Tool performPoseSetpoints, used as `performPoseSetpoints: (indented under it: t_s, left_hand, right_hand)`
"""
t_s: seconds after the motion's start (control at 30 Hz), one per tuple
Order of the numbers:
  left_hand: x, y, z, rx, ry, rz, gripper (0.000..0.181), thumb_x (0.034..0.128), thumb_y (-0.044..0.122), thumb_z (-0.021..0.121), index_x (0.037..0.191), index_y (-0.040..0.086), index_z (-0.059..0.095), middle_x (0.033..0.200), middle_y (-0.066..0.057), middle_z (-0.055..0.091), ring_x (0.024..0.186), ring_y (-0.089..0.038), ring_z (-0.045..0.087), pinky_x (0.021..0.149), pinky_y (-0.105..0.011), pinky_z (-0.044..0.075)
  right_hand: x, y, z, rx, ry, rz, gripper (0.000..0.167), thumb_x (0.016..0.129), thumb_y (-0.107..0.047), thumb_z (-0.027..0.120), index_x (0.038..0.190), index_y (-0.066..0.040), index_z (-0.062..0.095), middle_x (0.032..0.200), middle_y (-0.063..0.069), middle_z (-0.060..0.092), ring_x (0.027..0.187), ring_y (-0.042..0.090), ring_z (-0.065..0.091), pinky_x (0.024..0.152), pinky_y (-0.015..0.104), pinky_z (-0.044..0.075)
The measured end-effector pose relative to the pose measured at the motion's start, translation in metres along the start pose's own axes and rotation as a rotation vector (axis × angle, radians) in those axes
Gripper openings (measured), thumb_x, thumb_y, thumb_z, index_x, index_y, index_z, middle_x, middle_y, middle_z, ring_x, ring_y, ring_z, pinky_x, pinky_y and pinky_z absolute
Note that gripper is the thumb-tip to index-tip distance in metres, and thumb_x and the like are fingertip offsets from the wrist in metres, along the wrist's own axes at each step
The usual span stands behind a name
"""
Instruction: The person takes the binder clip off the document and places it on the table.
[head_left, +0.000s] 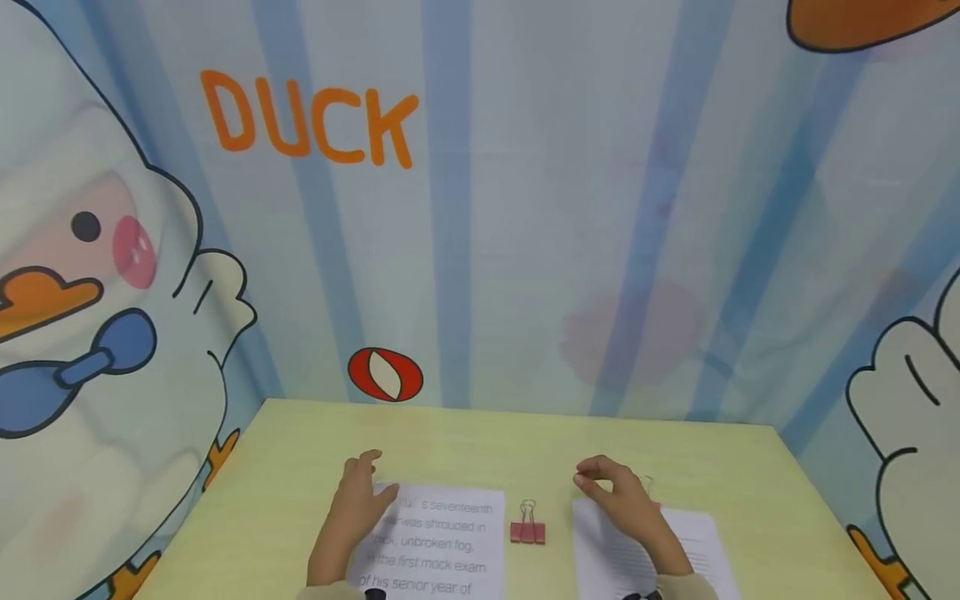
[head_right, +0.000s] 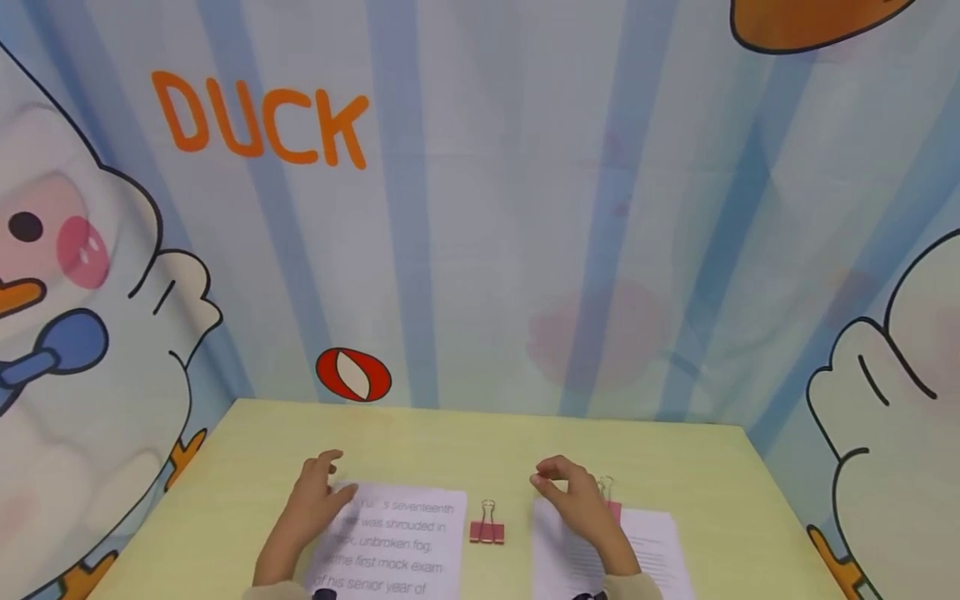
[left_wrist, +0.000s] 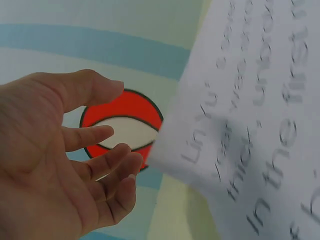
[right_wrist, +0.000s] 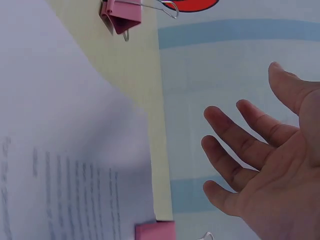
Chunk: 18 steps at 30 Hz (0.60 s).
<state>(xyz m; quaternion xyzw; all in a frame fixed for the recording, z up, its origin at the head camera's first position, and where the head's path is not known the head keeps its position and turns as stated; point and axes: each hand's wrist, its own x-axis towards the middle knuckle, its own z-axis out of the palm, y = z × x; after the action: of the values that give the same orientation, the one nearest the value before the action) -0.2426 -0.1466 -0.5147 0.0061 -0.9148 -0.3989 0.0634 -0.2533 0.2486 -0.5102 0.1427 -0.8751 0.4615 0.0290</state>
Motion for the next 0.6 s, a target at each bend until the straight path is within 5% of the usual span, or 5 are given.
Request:
performPoseSetpoints:
  t_s: [0.27, 0.6]
  left_hand:
    - [0.004, 0.036, 0.02, -0.044, 0.001, 0.091, 0.054, 0.0908, 0.007, 0.07, 0.139, -0.007, 0.049, 0.124, -0.025, 0.056, 0.099, -0.04, 0.062, 0.083, -0.052, 0.054]
    - [0.003, 0.09, 0.056, -0.114, -0.113, 0.219, 0.055, 0.0921, 0.009, 0.069, 0.141, -0.005, 0.048, 0.128, -0.024, 0.058, 0.081, -0.02, 0.058, 0.073, -0.04, 0.054]
  right_hand:
    - [-0.001, 0.006, -0.017, -0.021, 0.063, 0.038, 0.029, 0.102, -0.024, 0.062, 0.119, 0.0, 0.066, 0.112, 0.012, 0.071, 0.112, 0.037, 0.063, 0.098, 0.063, 0.047]
    - [-0.008, 0.014, -0.044, -0.036, 0.194, 0.052, 0.028, 0.101, -0.017, 0.062, 0.117, 0.006, 0.064, 0.112, 0.019, 0.069, 0.116, 0.044, 0.06, 0.101, 0.065, 0.042]
